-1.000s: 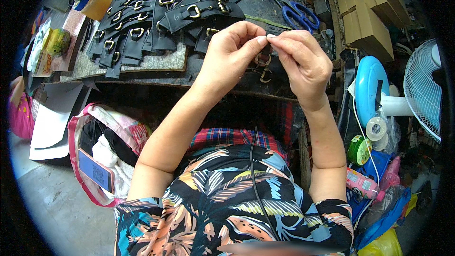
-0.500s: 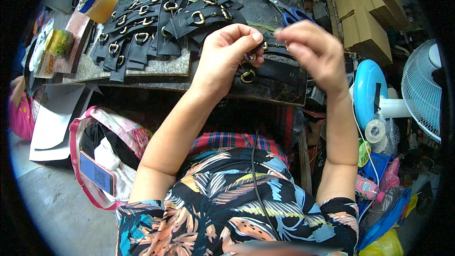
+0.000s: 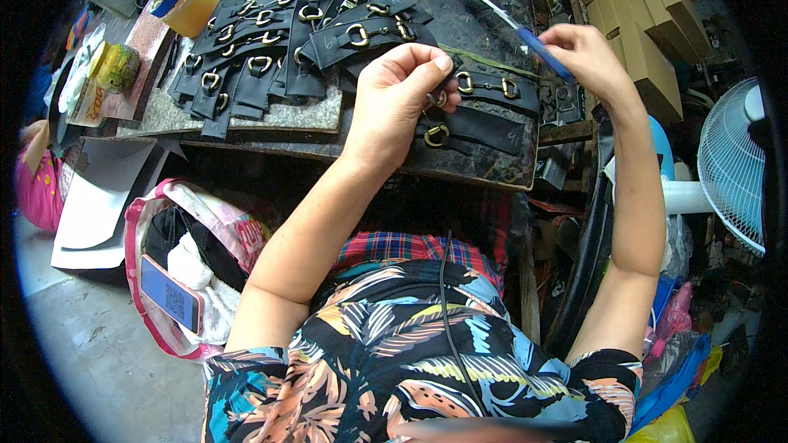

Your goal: The person assembles black leather straps with brass D-rings and metal clasps at a cluttered workbench. They repeatedly pick up straps, thread clasps through the rings, and use scissors to trim excess material, then place the finished pieces on the table.

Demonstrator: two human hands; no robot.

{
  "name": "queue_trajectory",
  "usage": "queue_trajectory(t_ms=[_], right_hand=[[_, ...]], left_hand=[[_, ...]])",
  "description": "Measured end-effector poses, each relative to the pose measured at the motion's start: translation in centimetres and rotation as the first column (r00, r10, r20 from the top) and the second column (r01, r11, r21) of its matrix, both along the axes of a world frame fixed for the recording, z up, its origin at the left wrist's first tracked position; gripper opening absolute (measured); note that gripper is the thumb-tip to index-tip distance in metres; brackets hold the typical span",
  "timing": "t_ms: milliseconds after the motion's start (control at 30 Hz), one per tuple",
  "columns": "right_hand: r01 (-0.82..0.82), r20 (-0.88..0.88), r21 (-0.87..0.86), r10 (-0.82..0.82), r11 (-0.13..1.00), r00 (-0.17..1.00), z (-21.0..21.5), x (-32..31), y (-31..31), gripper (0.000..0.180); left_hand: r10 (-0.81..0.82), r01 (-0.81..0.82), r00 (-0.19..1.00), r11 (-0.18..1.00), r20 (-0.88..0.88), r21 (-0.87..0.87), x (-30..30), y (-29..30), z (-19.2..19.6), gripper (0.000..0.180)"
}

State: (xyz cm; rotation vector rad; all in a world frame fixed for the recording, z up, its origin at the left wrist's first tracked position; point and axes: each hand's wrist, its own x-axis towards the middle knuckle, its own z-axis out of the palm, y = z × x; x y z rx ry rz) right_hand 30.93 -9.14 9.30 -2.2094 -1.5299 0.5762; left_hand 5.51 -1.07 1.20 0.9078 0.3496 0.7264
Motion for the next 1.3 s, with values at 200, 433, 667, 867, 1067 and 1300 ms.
queue_trajectory(t_ms=[200, 433, 667, 867, 1067, 1300], right_hand=[[0.078, -0.589, 0.028, -0.047, 0.997, 0.807, -0.3, -5.7, -9.5, 0.024], [0.098, -0.528, -0.069, -0.119, 0.993, 0.841, -1.0, -8.5, -12.0, 0.035], [0.129, -0.445, -0.059, -0.141, 0.99, 0.885, -1.0, -8.9, -12.4, 0.033], [0.112, -0.477, -0.031, -0.113, 0.993, 0.871, -1.3, -8.9, -12.4, 0.036], [0.156, -0.565, -0.049, -0.157, 0.986, 0.81, -1.3, -8.9, -12.4, 0.026], [0.08, -0.41, 0.036, -0.058, 0.996, 0.91, -1.8, -9.1, -12.2, 0.021]], left_hand=[[0.032, -0.032, 0.999, 0.999, 0.008, 0.011, 0.2, -0.2, 0.0, 0.014], [0.037, -0.037, 0.999, 0.999, -0.002, 0.027, 0.2, -0.3, -0.2, 0.014], [0.066, -0.066, 0.998, 0.998, 0.018, 0.011, 0.1, -0.3, -0.1, 0.014], [0.031, -0.033, 0.999, 0.998, 0.034, 0.049, 0.1, -0.1, -0.1, 0.013], [0.016, -0.018, 0.998, 0.999, 0.054, 0.049, 0.0, -0.1, -0.2, 0.014], [0.037, -0.038, 0.999, 0.999, 0.032, 0.016, 0.0, -0.2, -0.1, 0.013]])
